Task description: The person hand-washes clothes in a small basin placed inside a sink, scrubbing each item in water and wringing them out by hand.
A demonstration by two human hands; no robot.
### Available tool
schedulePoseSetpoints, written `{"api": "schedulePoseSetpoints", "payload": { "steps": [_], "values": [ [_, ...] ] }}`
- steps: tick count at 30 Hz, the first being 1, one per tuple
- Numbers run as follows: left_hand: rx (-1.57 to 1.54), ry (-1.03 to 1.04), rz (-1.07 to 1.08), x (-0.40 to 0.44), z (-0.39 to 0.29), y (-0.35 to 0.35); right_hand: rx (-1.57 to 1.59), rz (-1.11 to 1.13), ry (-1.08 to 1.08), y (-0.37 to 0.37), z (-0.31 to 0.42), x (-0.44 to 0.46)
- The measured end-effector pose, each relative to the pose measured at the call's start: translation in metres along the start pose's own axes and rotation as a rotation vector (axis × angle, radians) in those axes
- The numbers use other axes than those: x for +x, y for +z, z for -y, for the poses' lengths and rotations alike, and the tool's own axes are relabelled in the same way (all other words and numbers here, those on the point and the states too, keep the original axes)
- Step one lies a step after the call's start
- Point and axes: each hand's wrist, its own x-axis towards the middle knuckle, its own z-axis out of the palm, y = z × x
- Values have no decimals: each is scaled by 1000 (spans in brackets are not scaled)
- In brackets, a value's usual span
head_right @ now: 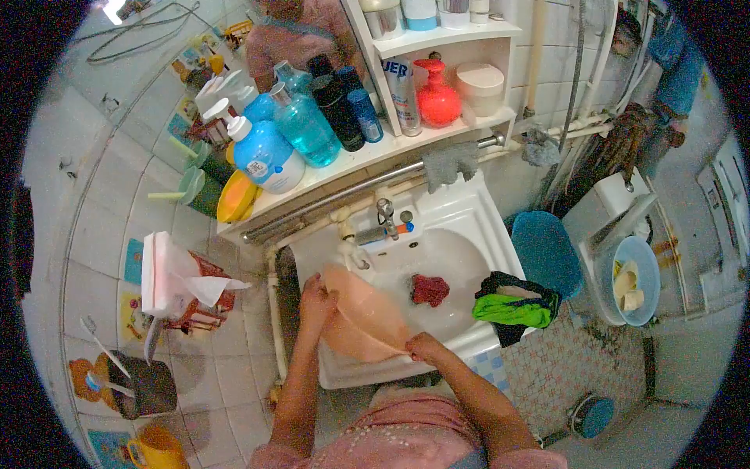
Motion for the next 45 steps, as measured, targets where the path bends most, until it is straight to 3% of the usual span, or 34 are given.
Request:
{"api": "schedulePoseSetpoints", "payload": {
  "steps": [1, 5, 7, 11, 15, 18, 20, 21, 23, 24, 26, 27, 28, 29, 30, 32, 33, 35, 37, 39, 41, 42, 45],
  "values": [
    [77, 88, -67, 2, -2, 1, -31, 57, 3, 1, 2, -1],
    [83, 43, -123, 8, -16, -3, -146, 109, 29, 12, 10, -8],
    [23, -14, 4, 12, -23, -10, -160, 151, 54, 15, 13, -9],
    [34, -29, 3, 12, -21, -11, -113, 281, 74, 13, 2, 2],
    [-31, -43, -49, 2, -9, -11, -143, 229, 93, 12, 7, -4],
    [-93, 23, -113, -11, 7, -14, -223, 271, -17, -1, 4, 3],
    [-85, 75, -165, -22, 21, -15, -269, 65, -2, 9, 32, -32],
    [-74, 72, -153, -27, 26, -17, -272, 64, -3, 8, 30, -27],
    [-65, 69, -144, -39, 36, -19, -321, -185, -154, 1, 20, -14],
    [-125, -52, -69, -45, 40, -21, -324, -186, -154, -2, 18, -11],
    [-188, -175, 5, -55, 46, -20, -451, -416, -570, -11, 13, -6],
    [-287, -317, 79, -59, 45, -19, -455, -416, -571, -18, 11, -2],
    [-388, -458, 155, -63, 45, -17, -574, -539, -730, -26, 9, 1],
    [-392, -459, 151, -69, 51, -8, -694, -662, -891, -31, 8, 6],
    [-459, -447, 150, -74, 65, 7, -699, -661, -893, -30, 10, 3],
    [-517, -460, 170, -81, 103, 43, -114, -575, -772, -24, 16, -7],
    [-521, -462, 168, -84, 120, 63, -119, -575, -773, -28, 15, -3],
    [-645, -307, 16, -88, 142, 100, -956, -966, -1172, -53, 1, 24],
    [-744, -384, 81, -85, 134, 110, -803, -830, -1046, -73, -13, 50],
    [-352, -521, 108, -84, 110, 104, -650, -696, -916, -93, -29, 78],
    [-358, -443, 102, -89, 159, 143, -484, -648, -879, -108, -42, 98],
    [-362, -363, 96, -86, 156, 143, -488, -650, -878, -109, -41, 97],
    [-244, -424, 38, -91, 133, 139, -529, -658, -800, -106, -37, 89]
  ]
}}
